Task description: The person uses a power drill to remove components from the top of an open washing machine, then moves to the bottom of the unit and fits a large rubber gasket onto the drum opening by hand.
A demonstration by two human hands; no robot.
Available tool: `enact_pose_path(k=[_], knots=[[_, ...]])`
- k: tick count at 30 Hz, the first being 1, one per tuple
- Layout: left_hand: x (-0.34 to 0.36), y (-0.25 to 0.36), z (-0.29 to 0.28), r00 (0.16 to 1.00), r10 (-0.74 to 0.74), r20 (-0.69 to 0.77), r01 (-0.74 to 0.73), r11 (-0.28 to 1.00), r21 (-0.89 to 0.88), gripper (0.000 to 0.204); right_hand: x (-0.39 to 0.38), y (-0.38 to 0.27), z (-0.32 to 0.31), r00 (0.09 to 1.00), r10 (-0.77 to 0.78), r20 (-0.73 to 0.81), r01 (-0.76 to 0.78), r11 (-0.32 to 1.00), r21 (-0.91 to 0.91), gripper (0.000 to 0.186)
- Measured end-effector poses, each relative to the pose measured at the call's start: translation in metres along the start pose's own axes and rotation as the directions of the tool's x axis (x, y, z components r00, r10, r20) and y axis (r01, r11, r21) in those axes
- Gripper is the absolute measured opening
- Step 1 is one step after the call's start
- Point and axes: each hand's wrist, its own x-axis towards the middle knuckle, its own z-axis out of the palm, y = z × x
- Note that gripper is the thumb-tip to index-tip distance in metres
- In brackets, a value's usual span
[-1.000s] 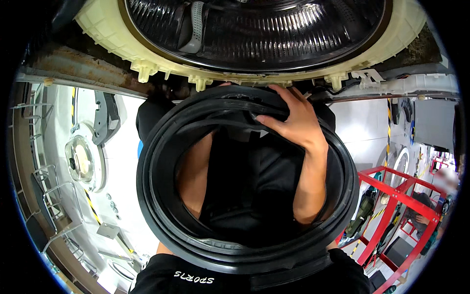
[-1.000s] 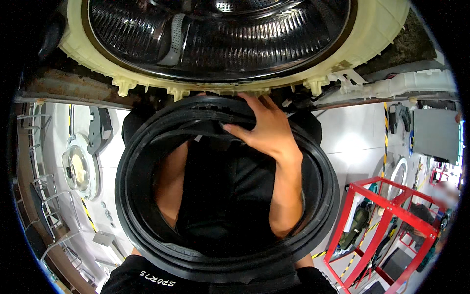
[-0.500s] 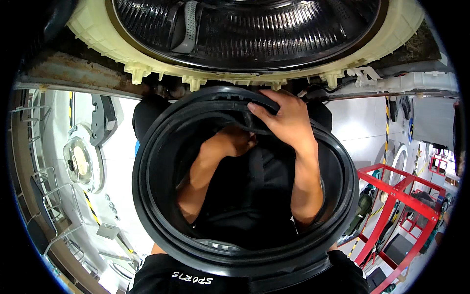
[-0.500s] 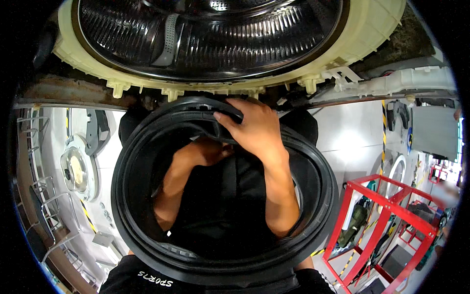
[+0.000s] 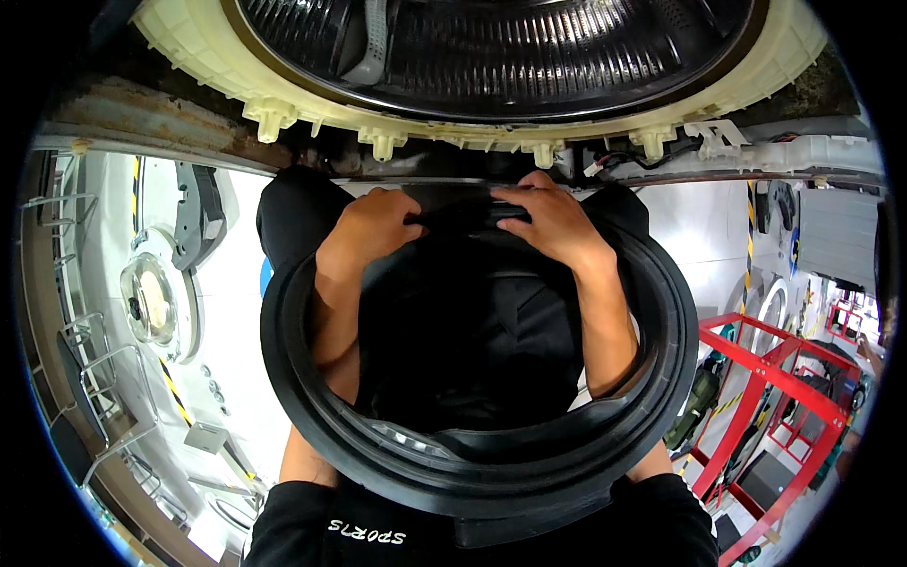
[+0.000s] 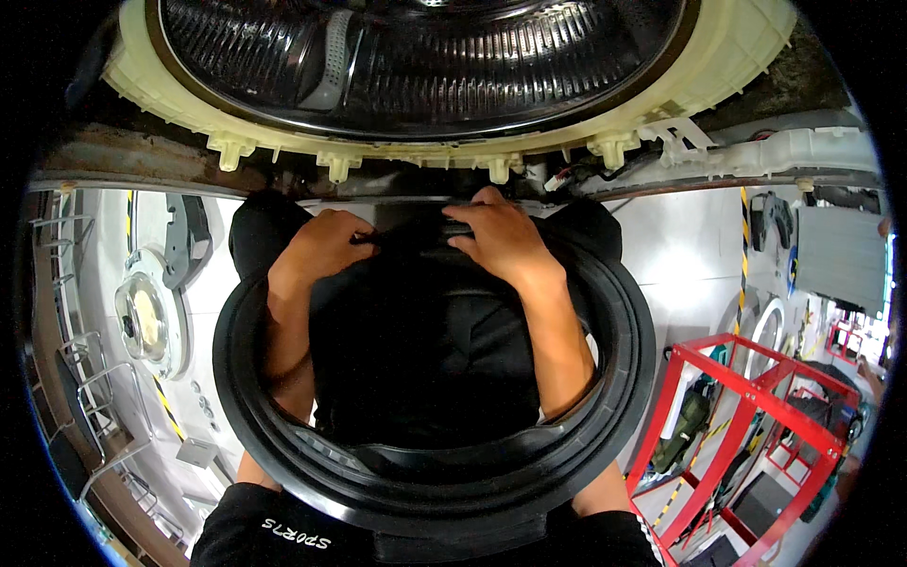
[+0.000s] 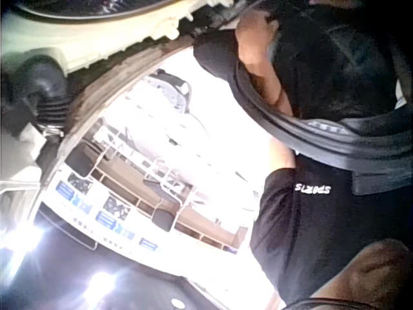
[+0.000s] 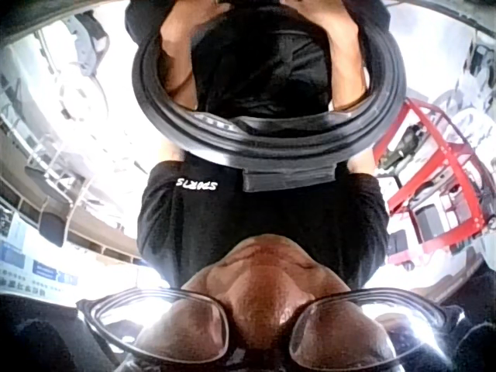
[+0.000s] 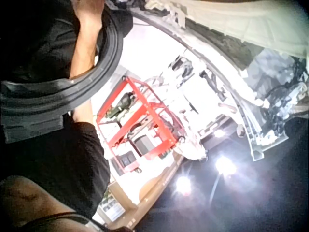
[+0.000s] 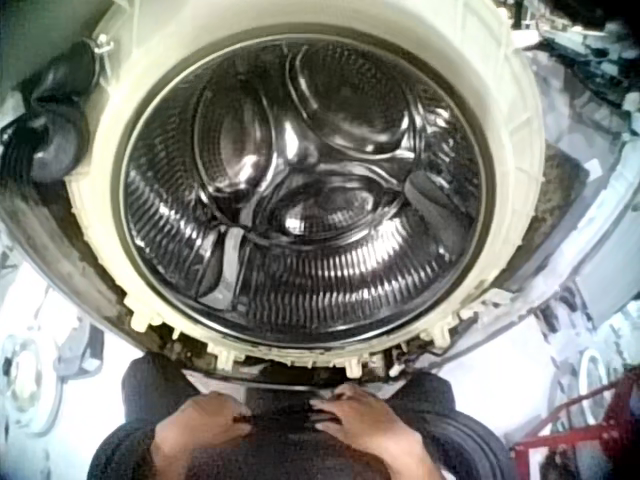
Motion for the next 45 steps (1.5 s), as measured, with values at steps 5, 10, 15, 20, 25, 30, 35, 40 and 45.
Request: enact_pose_path(k=[5, 10, 15, 20, 25, 30, 35, 40, 45], knots=[[0.003, -0.006, 0.017, 0.996, 0.049, -0.070, -0.048, 0.999, 0.020, 0.024, 0.001, 0.010, 0.019, 0.999, 0.020, 0.031, -0.016, 0.993, -0.119, 0.025], [0.013, -0.003, 0.026, 0.995, 0.037, 0.090, -0.043, 0.997, 0.068, 0.025, 0.008, 0.017, 0.017, 0.984, 0.083, 0.155, -0.058, 0.986, -0.158, 0.023], [0.015, 0.009, 0.019, 0.994, -0.014, 0.113, 0.004, 0.996, 0.086, 0.026, 0.002, 0.005, 0.011, 0.997, 0.030, 0.075, -0.017, 0.986, -0.165, 0.022], [0.015, 0.019, 0.014, 0.972, -0.098, 0.213, 0.087, 0.995, 0.057, 0.019, -0.006, 0.002, 0.009, 0.998, -0.055, -0.040, 0.047, 0.985, -0.166, 0.021], [0.012, 0.013, 0.020, 0.992, 0.084, 0.095, -0.077, 0.994, -0.075, 0.023, -0.009, 0.002, 0.007, 0.996, -0.054, -0.067, 0.043, 0.987, -0.153, 0.022], [0.008, 0.025, 0.013, 0.981, 0.192, -0.014, -0.191, 0.960, -0.203, 0.022, -0.011, 0.011, 0.001, 0.997, -0.076, 0.023, 0.079, 0.987, -0.143, 0.026], [-0.001, 0.035, 0.004, 0.942, 0.240, -0.233, -0.283, 0.943, -0.173, 0.015, -0.002, 0.002, -0.009, 0.986, -0.168, 0.019, 0.168, 0.965, -0.201, 0.032], [-0.008, 0.047, -0.012, 0.827, 0.377, -0.416, -0.405, 0.914, 0.022, 0.014, -0.004, 0.003, 0.006, 0.947, -0.250, -0.200, 0.222, 0.963, -0.153, 0.037], [-0.019, 0.052, -0.028, 0.825, 0.375, -0.424, -0.362, 0.925, 0.115, 0.019, -0.015, -0.027, -0.006, 0.906, -0.231, -0.355, 0.205, 0.973, -0.110, 0.031]])
